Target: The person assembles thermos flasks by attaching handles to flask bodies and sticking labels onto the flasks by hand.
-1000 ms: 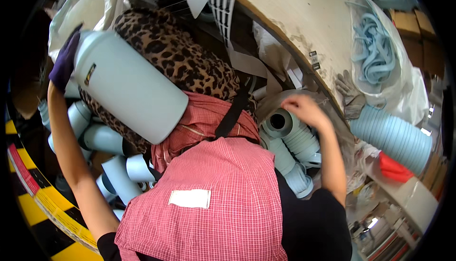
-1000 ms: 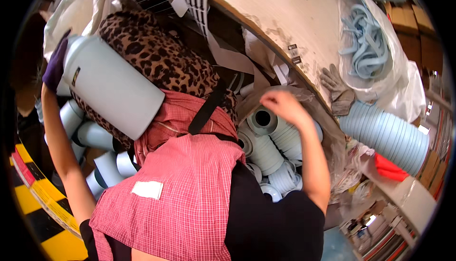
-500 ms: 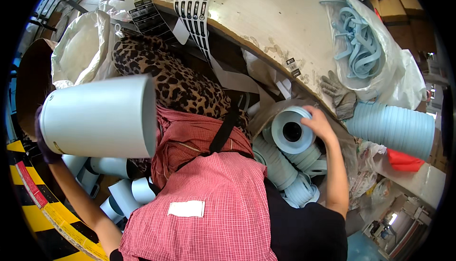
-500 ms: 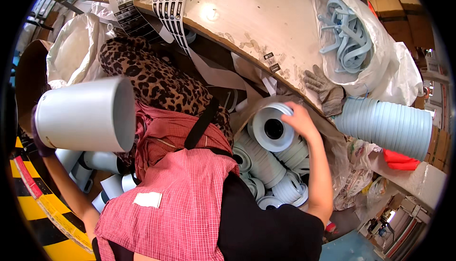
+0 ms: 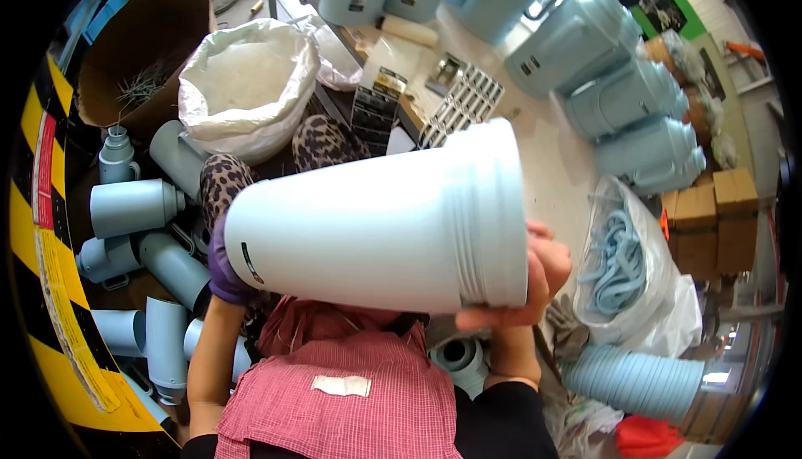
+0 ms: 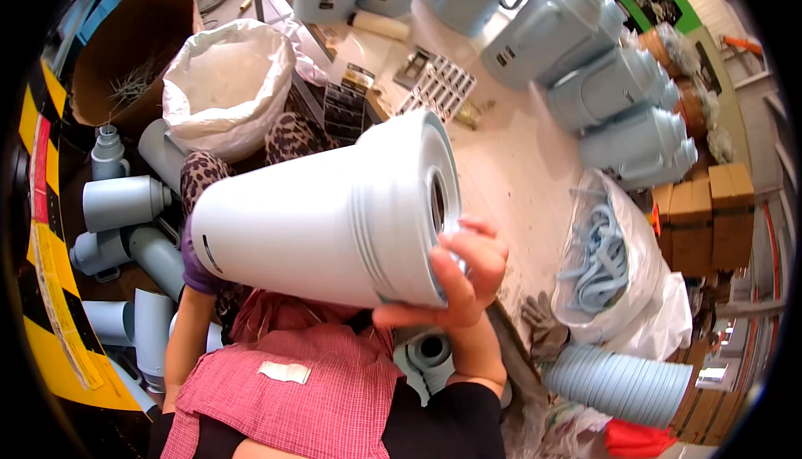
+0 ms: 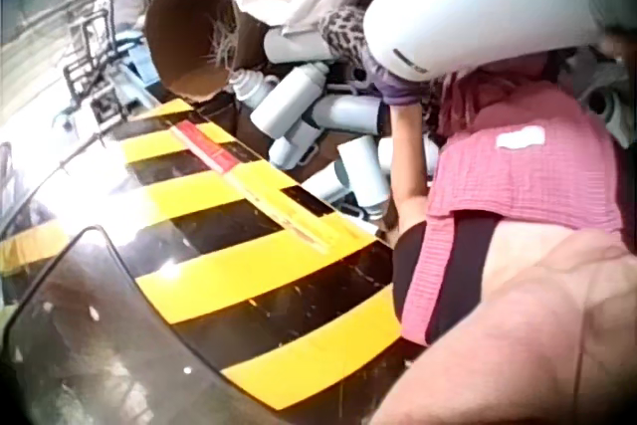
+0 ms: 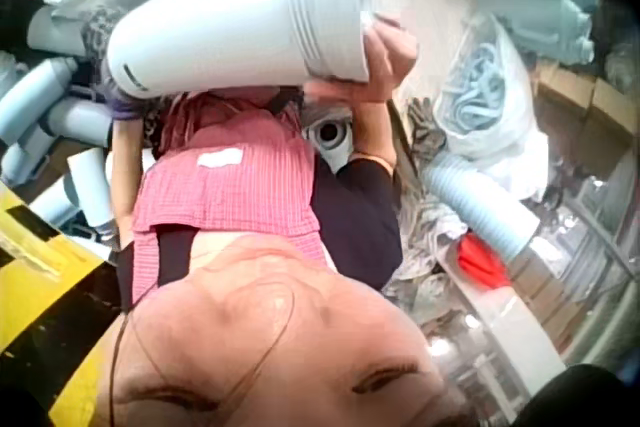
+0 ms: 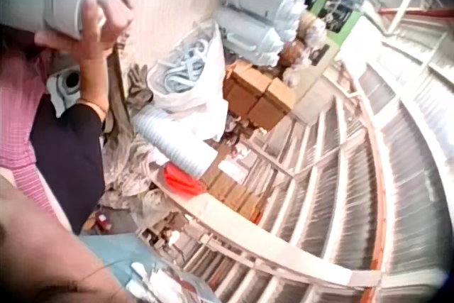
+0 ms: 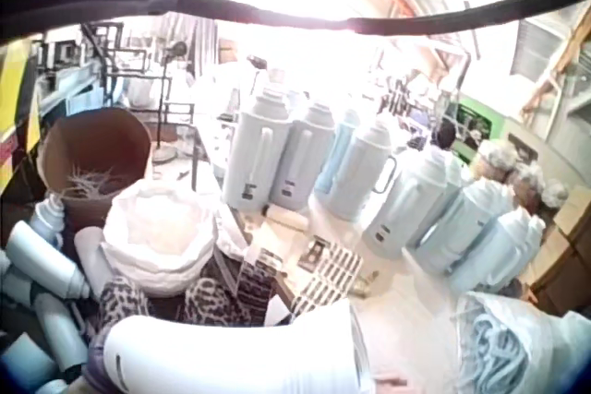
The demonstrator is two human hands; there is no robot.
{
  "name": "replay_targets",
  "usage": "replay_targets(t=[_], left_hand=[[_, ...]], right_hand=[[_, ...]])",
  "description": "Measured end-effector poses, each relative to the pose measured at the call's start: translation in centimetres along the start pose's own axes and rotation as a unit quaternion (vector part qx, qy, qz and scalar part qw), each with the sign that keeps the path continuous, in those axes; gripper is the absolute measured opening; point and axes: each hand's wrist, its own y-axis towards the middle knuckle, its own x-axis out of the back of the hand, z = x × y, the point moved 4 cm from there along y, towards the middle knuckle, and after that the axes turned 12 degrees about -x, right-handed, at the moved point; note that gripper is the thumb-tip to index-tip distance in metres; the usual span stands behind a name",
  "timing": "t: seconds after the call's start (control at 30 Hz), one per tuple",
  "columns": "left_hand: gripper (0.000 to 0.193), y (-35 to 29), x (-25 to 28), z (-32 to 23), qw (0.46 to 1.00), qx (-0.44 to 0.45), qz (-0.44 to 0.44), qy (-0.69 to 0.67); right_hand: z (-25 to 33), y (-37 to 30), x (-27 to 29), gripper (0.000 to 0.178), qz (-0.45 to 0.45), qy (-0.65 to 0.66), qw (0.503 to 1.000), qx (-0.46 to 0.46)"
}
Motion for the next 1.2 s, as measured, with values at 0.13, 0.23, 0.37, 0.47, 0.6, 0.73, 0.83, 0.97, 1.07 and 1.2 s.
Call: replay_targets(t=[0.13,0.23,0.37,0.47,0.6,0.73,0.83,0.97,1.07,1.2], left_hand=[[0.037,-0.6,-0.7,0.5,0.912,-0.173,0.107,0.355],[0.041,0.4,0.8,-0.6,0.945,-0.174,-0.007,0.276],[0.047,2.4,0.7,-6.4,0.872,-0.294,-0.066,0.386],[0.048,3.3,0.7,-10.4,0.807,-0.341,-0.043,0.481],[0.047,3.6,0.0,-9.2,0.854,-0.307,-0.012,0.421],[0.042,2.8,-1.3,-8.8,0.838,-0.315,0.029,0.445],[0.055,3.2,-1.1,-14.5,0.805,-0.305,0.109,0.497],[0.074,5.6,0.0,-23.2,0.826,-0.345,0.049,0.444],[0.068,6.9,-2.0,-22.8,0.800,-0.190,0.182,0.539],[0.053,5.2,-2.6,-21.4,0.850,-0.169,0.090,0.490]], right_hand=[[0.2,-0.2,-0.4,0.079,0.010,0.067,0.996,-0.054],[-0.5,-1.4,-1.5,0.076,0.005,0.100,0.991,-0.086],[-2.8,-3.0,-4.8,0.077,-0.029,0.115,0.958,-0.262],[-4.4,-1.9,-7.1,0.082,0.059,0.223,0.943,-0.241],[-7.7,0.6,-9.9,0.103,0.086,0.478,0.807,-0.337],[-9.4,-0.4,-10.9,0.087,0.145,0.501,0.760,-0.387],[-17.3,-2.2,-5.7,0.062,-0.016,0.373,0.812,-0.449],[-37.3,-5.9,5.4,0.049,-0.301,-0.006,0.745,-0.595],[-49.4,-10.3,10.0,0.056,-0.318,-0.218,0.609,-0.693],[-53.2,-15.0,10.2,0.062,-0.253,-0.007,0.709,-0.658]])
